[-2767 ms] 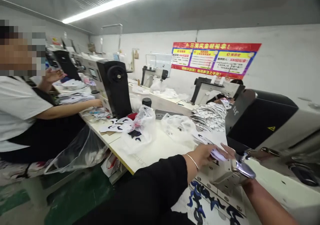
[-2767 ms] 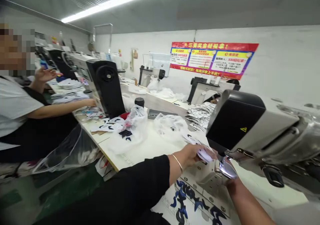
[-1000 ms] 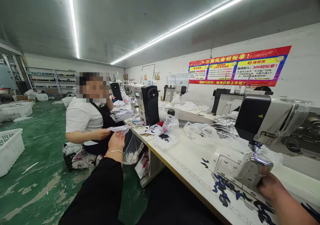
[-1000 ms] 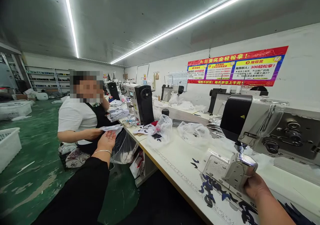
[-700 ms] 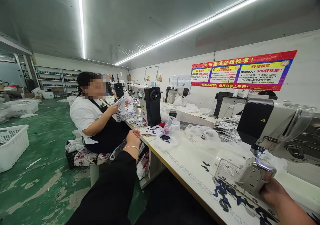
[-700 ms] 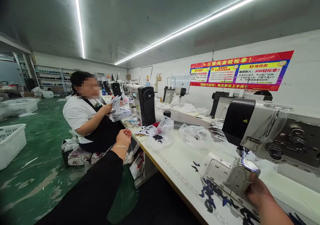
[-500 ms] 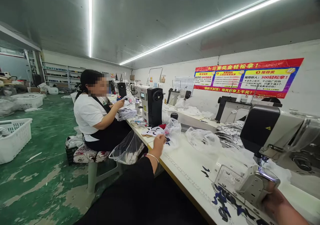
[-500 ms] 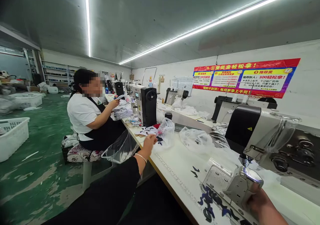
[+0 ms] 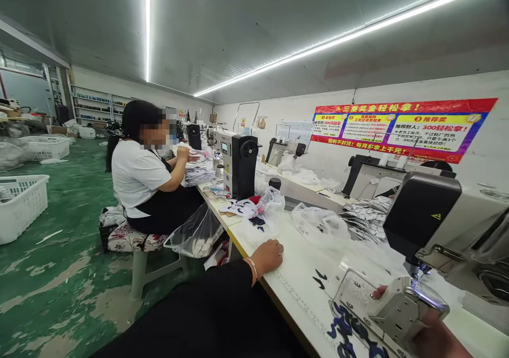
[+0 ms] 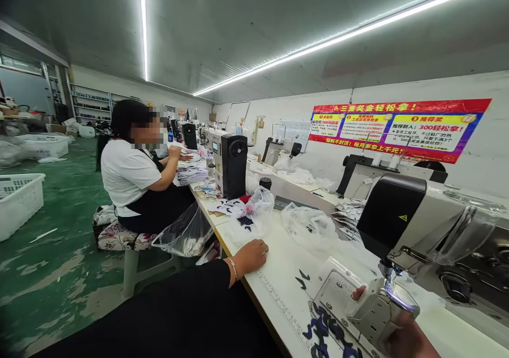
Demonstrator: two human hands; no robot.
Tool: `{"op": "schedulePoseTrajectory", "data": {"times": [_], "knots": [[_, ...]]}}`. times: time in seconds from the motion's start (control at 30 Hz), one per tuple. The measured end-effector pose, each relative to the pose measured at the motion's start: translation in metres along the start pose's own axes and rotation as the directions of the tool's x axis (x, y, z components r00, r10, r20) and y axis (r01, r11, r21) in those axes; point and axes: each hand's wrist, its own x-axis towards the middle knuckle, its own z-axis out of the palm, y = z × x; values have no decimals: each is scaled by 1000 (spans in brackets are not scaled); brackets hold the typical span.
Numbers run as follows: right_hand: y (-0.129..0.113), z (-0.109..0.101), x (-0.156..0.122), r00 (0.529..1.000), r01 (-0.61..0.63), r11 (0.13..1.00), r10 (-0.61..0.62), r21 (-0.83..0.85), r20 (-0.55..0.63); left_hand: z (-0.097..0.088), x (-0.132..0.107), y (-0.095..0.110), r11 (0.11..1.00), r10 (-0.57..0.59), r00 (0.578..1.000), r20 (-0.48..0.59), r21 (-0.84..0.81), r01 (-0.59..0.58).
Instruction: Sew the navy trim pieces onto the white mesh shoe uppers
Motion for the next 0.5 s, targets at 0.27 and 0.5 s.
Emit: {"op": "schedulePoseTrajectory", "data": {"times": [0.27,0.5], "knots": [[4,-7,10,999,41,996,-40,81,-10,-6,-6,4,998,-11,1000,-28,60,12],[-4,7,2,998,59,992,-58,112,-16,-1,2,0,999,2,998,-63,48,1]]}}
